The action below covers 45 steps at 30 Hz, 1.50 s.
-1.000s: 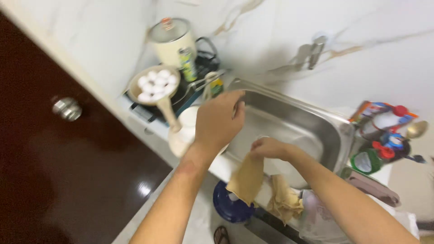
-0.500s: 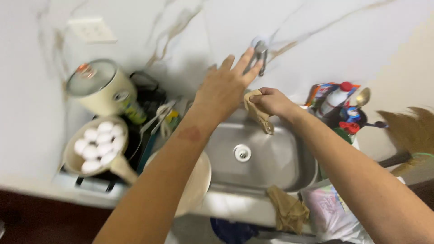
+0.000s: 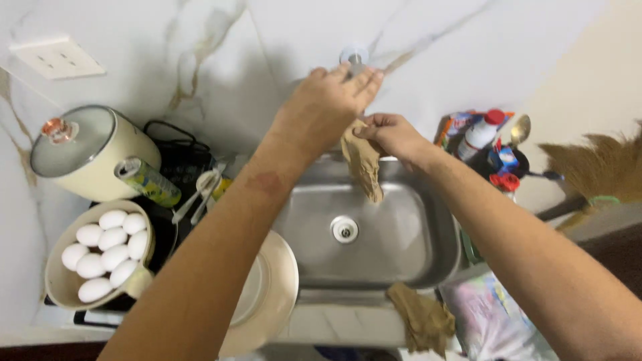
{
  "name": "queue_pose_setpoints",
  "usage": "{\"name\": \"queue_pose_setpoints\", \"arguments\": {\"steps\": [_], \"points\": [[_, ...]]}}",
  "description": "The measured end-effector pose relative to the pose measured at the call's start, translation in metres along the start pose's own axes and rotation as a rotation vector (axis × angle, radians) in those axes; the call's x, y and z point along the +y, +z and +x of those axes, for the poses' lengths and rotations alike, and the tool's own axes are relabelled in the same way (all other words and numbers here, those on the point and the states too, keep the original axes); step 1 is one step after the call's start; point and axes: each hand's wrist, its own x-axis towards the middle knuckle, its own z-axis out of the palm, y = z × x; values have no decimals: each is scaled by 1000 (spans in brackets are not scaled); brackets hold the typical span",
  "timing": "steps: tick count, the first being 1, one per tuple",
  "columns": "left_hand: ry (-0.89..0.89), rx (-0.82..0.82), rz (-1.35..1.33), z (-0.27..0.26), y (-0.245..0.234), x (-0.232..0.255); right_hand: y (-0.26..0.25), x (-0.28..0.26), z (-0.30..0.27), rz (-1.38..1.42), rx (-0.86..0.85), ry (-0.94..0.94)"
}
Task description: Cleaning the interior and door of a small refrigerator with a damp cloth.
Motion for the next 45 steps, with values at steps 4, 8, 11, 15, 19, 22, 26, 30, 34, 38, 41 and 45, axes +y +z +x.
{"name": "queue_pose_setpoints", "arguments": {"steps": [4,8,11,15,19,22,26,30,34,38,41,45], "points": [[-24,-43,-63,8,5,2,-7,11,27,8,11,-7],[-107,-58,-36,15,16,6,-17,25,63,-43,-14,-47],[-156,-79,-99,18,12,9,2,-2,43,-110,-26,-138],[-182,-96,-71,22,9,13,19,-26,23,-105,-88,-230],[-201,-89,-71,22,17,17,20,-32,21,-157,-86,-160],[-235,-49,-97,26,14,19,18,-33,22,-246,-37,-143],[-214,-155,-55,26,8,19,14,-28,14,-407,85,-158],[-284,-67,-261,18,11,21,0,2,28,-349,72,-174],[-399,139,-403,5,12,32,-4,15,33,-395,67,-137],[-1005,372,-658,-13,45,48,3,13,24,-443,145,-241],[-1385,33,-860,-37,85,56,8,9,20,-286,175,-176],[-1519,-248,-1438,-49,120,74,13,13,20,10,157,-30]]}}
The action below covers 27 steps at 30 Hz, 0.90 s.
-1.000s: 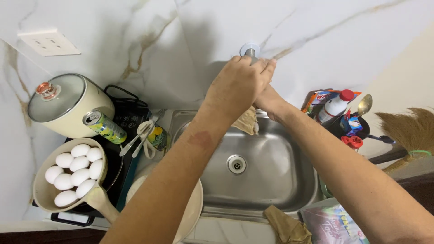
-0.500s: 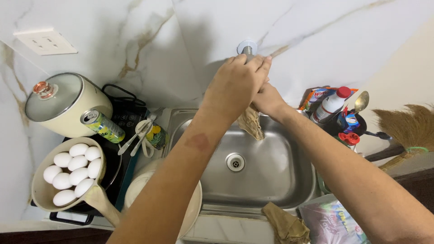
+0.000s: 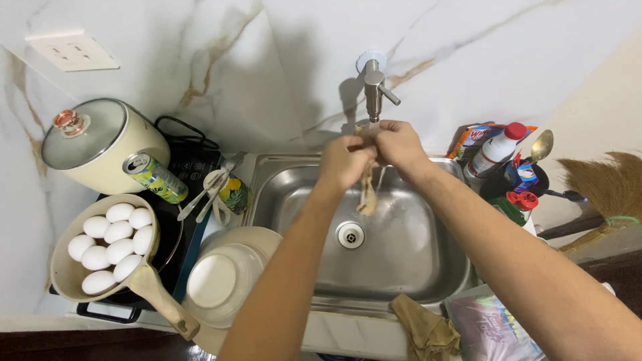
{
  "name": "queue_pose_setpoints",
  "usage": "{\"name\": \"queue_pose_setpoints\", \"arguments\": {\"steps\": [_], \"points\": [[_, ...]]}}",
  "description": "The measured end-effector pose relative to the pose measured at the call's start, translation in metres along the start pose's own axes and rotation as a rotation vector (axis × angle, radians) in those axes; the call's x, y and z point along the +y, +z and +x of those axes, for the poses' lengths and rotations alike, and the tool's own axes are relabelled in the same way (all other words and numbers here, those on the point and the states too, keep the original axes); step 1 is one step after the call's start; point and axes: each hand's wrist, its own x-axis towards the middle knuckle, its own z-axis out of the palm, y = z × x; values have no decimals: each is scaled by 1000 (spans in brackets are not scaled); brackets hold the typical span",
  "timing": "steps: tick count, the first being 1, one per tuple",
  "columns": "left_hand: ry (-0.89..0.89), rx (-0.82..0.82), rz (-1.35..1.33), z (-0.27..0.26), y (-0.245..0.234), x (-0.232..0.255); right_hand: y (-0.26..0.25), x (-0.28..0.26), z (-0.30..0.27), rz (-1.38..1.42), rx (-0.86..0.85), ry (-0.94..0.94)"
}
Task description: Cleaning the interior and door of a small refrigerator with a damp cloth.
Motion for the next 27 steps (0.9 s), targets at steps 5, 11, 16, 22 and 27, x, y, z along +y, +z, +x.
{"name": "queue_pose_setpoints", "arguments": {"steps": [5,11,16,22,27], "points": [[150,199,141,-8,7,-1,-2,-11,-13,14,27,68],[172,325,283,2,7,-7,-20,-6,-11,66,-77,134],[165,380,135,11,11,-13,-44,24,10,95,-155,12],[-30,252,-145,24,7,-19,-48,-9,-6,26,-65,180],[92,32,-23,31,12,-31,-40,-17,0,185,-113,197]]}}
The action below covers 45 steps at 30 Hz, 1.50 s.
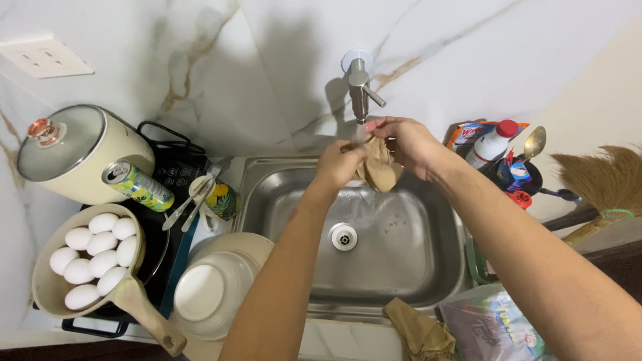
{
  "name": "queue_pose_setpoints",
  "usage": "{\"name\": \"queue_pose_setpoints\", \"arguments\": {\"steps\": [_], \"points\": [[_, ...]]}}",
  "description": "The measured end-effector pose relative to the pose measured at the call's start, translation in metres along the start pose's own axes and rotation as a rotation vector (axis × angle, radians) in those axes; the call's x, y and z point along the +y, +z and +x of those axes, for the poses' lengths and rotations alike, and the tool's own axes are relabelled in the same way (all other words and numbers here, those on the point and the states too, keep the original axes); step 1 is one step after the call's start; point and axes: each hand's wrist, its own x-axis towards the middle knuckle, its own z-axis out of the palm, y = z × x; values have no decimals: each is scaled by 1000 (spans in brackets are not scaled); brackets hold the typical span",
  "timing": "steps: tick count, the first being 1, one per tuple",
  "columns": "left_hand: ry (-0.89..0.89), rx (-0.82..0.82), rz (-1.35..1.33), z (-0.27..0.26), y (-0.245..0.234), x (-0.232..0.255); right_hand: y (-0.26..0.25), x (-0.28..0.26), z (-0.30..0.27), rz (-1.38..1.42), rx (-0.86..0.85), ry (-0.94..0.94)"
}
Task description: Cleaning the interior and door of a small refrigerator with a damp cloth.
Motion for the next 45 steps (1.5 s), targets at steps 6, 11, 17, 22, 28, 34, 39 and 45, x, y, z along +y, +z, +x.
{"name": "queue_pose_setpoints", "arguments": {"steps": [6,11,17,22,28,34,39,45], "points": [[-19,-76,10,-12,-4,32,-13,12,20,4,-88,-20],[90,-148,135,-13,-12,47,-1,3,12,-66,-70,-43],[83,8,551,-14,-12,58,-6,14,25,-212,-81,-216],[100,96,364,-11,-16,54,-14,23,19,-596,-110,-92],[116,229,357,-25,-27,72,-8,18,16,-201,101,-74],[155,97,436,-6,-33,43,5,-1,-1,-642,311,-163],[96,173,216,8,-47,27,-9,-17,-3,-227,-17,64],[29,-142,114,-6,-57,42,-8,-21,-7,-199,27,84]]}}
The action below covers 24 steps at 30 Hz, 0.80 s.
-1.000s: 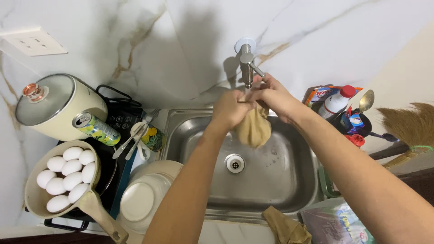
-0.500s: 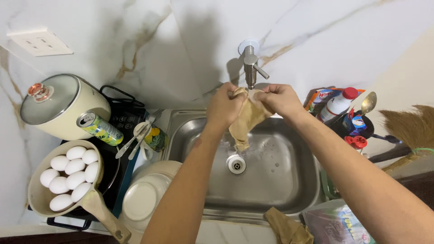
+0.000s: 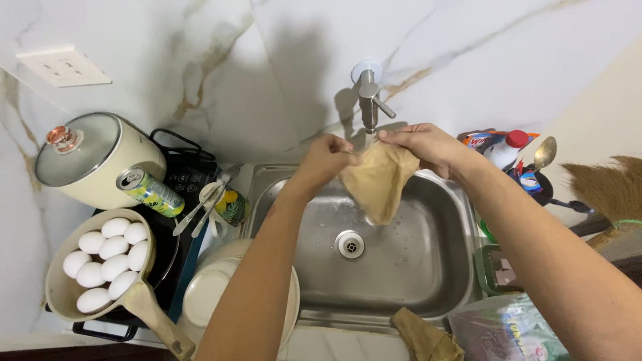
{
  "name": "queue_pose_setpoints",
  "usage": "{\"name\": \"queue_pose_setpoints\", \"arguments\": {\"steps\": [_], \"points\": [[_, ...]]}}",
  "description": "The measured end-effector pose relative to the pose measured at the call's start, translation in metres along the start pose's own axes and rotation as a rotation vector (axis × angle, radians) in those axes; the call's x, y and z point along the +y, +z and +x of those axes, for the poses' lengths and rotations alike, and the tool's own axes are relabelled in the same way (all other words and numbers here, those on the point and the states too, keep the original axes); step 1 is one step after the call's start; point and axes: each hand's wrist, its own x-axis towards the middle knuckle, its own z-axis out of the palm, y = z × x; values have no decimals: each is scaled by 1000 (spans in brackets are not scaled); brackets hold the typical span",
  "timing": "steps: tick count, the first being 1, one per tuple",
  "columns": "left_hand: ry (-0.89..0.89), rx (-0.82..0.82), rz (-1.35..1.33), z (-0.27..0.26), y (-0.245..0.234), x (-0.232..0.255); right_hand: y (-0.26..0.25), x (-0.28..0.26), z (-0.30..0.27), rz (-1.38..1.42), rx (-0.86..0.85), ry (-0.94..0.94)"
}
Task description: Cleaning the interior and door of a small refrigerator with a damp cloth.
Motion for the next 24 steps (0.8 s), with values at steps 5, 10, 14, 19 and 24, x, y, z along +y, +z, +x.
{"name": "queue_pose_setpoints", "arguments": {"steps": [5,10,14,19,24], "points": [[-16,-22,29,0,11,5,0,5,6,-33,57,8],[-8,218,-45,32,34,-34,10,19,16,4,139,-106],[-127,317,-186,21,50,-8,24,21,13,1,69,-199],[-183,321,-259,19,58,8,37,19,0,24,-121,-241],[-137,270,-165,-10,62,28,12,58,42,-61,-32,-367]]}}
